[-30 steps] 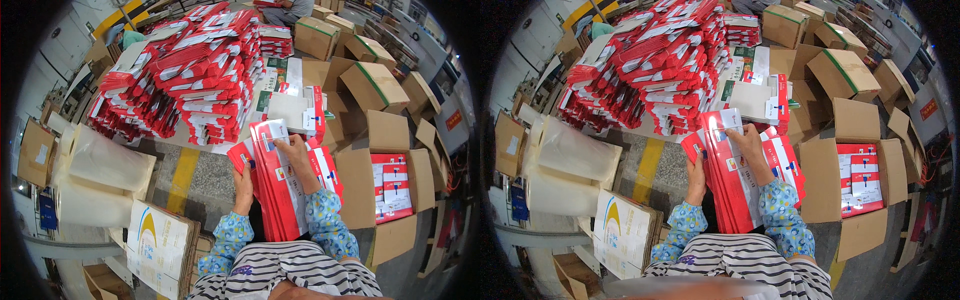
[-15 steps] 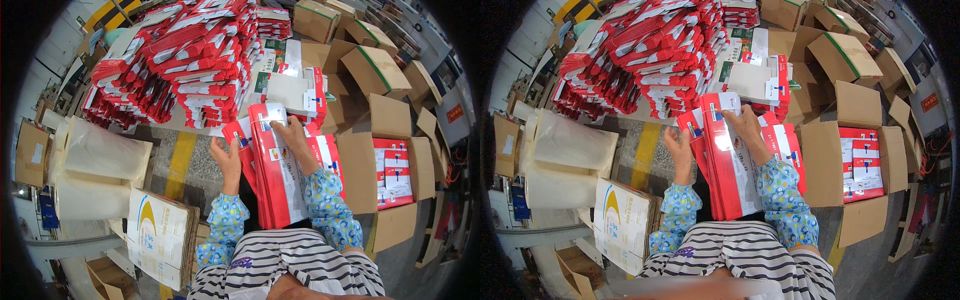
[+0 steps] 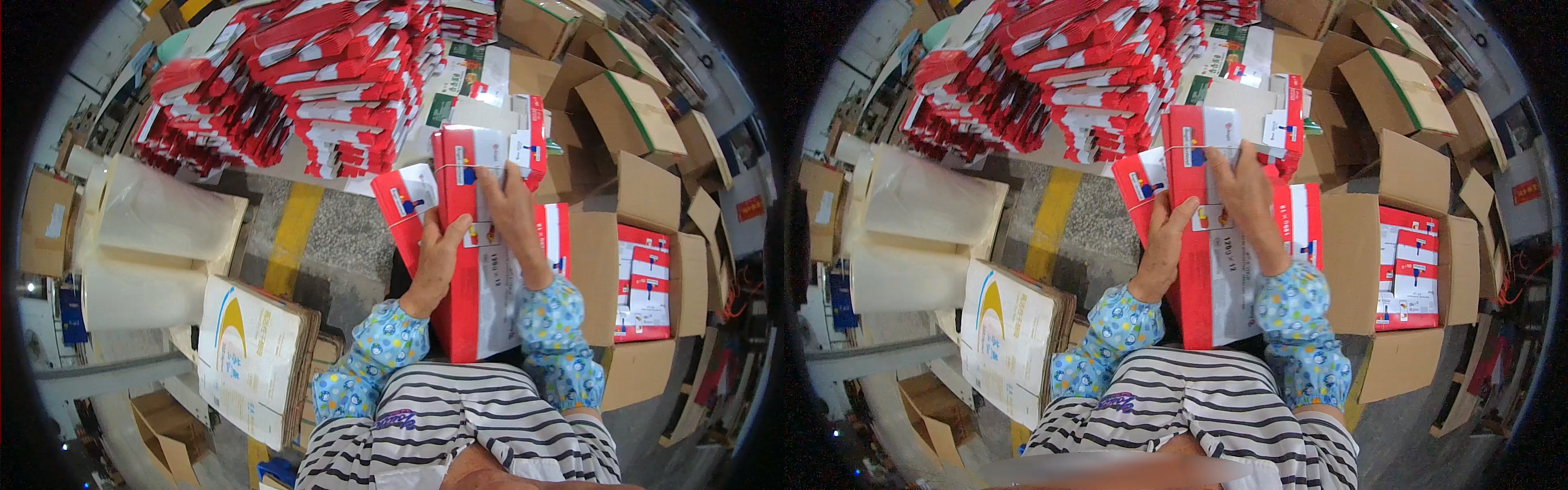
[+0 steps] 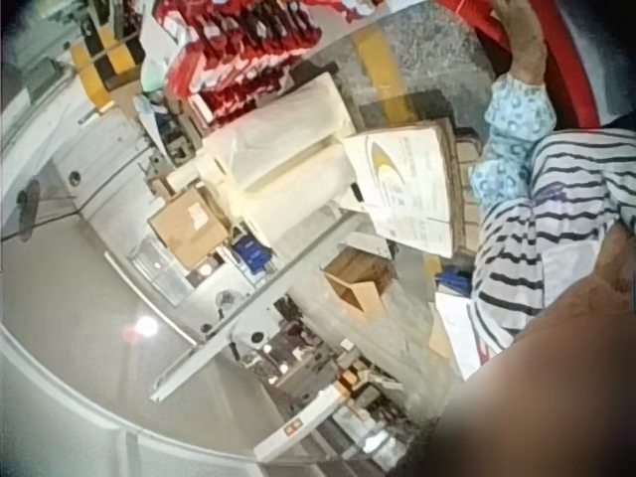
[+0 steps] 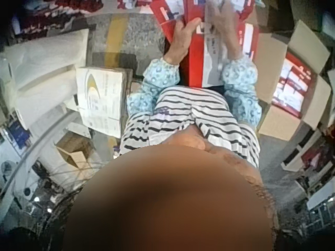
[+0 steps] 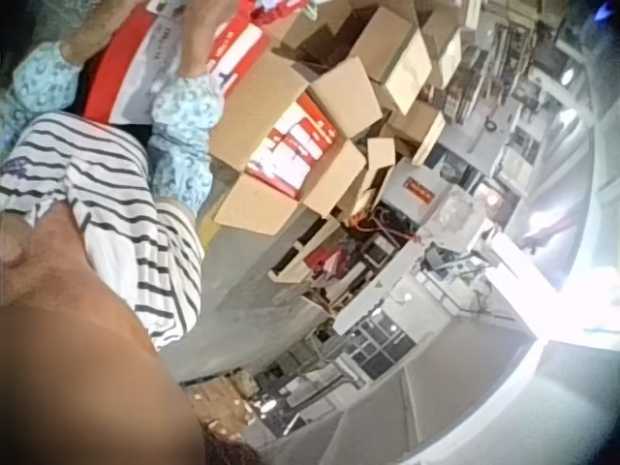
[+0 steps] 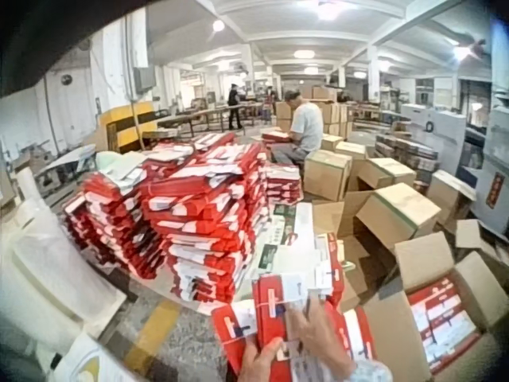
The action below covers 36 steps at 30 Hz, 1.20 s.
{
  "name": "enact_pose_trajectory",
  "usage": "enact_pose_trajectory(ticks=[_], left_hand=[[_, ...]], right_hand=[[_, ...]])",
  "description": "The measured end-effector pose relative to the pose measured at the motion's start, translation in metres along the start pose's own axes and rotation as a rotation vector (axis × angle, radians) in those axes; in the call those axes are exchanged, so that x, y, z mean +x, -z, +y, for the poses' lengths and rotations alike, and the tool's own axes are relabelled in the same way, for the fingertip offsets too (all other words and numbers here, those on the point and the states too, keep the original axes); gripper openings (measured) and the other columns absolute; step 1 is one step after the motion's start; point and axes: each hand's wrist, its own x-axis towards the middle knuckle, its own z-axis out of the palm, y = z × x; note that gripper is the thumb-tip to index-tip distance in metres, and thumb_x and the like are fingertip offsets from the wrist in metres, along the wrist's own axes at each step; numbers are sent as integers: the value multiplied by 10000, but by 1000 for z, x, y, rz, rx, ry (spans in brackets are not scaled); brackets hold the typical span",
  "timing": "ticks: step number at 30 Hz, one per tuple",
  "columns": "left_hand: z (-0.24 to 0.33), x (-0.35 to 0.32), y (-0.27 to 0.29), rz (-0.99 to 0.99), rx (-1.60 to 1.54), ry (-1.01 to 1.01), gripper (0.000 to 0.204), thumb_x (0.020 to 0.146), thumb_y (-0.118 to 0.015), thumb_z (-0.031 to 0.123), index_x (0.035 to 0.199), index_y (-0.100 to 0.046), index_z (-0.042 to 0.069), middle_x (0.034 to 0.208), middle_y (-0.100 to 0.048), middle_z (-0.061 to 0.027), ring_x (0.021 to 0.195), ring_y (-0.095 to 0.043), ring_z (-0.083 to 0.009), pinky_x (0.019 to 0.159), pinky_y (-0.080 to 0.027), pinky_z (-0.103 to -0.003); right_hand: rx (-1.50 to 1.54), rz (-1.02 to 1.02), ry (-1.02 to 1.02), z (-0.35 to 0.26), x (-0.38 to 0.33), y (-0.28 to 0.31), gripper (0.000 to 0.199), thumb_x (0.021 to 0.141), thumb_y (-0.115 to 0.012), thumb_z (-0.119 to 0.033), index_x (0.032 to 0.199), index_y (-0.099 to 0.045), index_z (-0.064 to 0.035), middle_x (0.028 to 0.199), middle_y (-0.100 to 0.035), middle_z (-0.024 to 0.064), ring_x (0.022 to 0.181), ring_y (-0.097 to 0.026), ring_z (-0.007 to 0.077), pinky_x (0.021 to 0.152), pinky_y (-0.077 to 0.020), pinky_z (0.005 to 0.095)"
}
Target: Sorting and packing red paper folders into cardboard boxes.
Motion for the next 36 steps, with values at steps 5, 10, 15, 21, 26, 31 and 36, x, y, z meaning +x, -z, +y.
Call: enact_pose_trajectory(ticks=[5, 10, 15, 21, 26, 31, 36], left_hand=[[-7, -6, -4, 86, 24, -55, 448, 947, -622, 292, 1234, -442, -1, 1093, -559, -90, 952, -545, -150, 830, -459, -287], [-18, -24, 51, 311, 981, -514, 528, 976, -567, 314, 1350, -387, -13, 1221, -453, -144, 1115, -453, -239, 965, -390, -374], [-33, -21, 92, 332, 153, 130, 566, 951, -621, 359, 1306, -427, -36, 1254, -524, -155, 1130, -499, -221, 981, -403, -346], [-31, -13, 69, 199, -39, 110, 519, 933, -654, 304, 1301, -434, 13, 1281, -541, -122, 1146, -528, -192, 992, -425, -342], [-14, -22, 46, 167, 48, 82, 640, 884, -700, 233, 1369, -349, 7, 1328, -490, -141, 1169, -512, -213, 1004, -420, -366], [24, -12, 36, 112, 83, -85, 700, 836, -706, 137, 1406, -324, 3, 1318, -489, -141, 1160, -515, -228, 995, -423, -362], [120, -30, -10, 43, 317, -284, 678, 842, -689, 110, 1411, -336, 4, 1318, -500, -151, 1165, -518, -231, 1012, -409, -361]], right_hand=[[65, -165, -48, -19, 12, 8, 562, 877, -647, -491, 1078, -550, 24, 798, -685, 209, 673, -702, 291, 572, -556, 359], [199, -297, -83, 18, 13, -28, 628, 830, -689, -499, 1146, -567, 30, 926, -685, 228, 734, -705, 257, 632, -562, 347], [-38, -331, -59, 27, -6, -71, 699, 840, -609, -607, 1152, -591, 18, 960, -684, 248, 822, -701, 330, 737, -535, 416], [-313, -222, 102, 43, -8, -81, 630, 862, -575, -576, 1143, -576, -12, 969, -671, 271, 857, -659, 380, 804, -475, 467], [-175, -262, 4, 13, -12, -72, 679, 847, -552, -605, 1180, -536, -14, 983, -664, 276, 920, -620, 445, 921, -401, 466], [0, -88, 131, -27, -2, -44, 646, 866, -568, -540, 1230, -504, -11, 1033, -651, 246, 938, -625, 383, 894, -392, 449], [304, 235, 298, -101, 8, -15, 610, 839, -611, -519, 1144, -503, -2, 1061, -625, 199, 945, -599, 350, 828, -374, 465]])
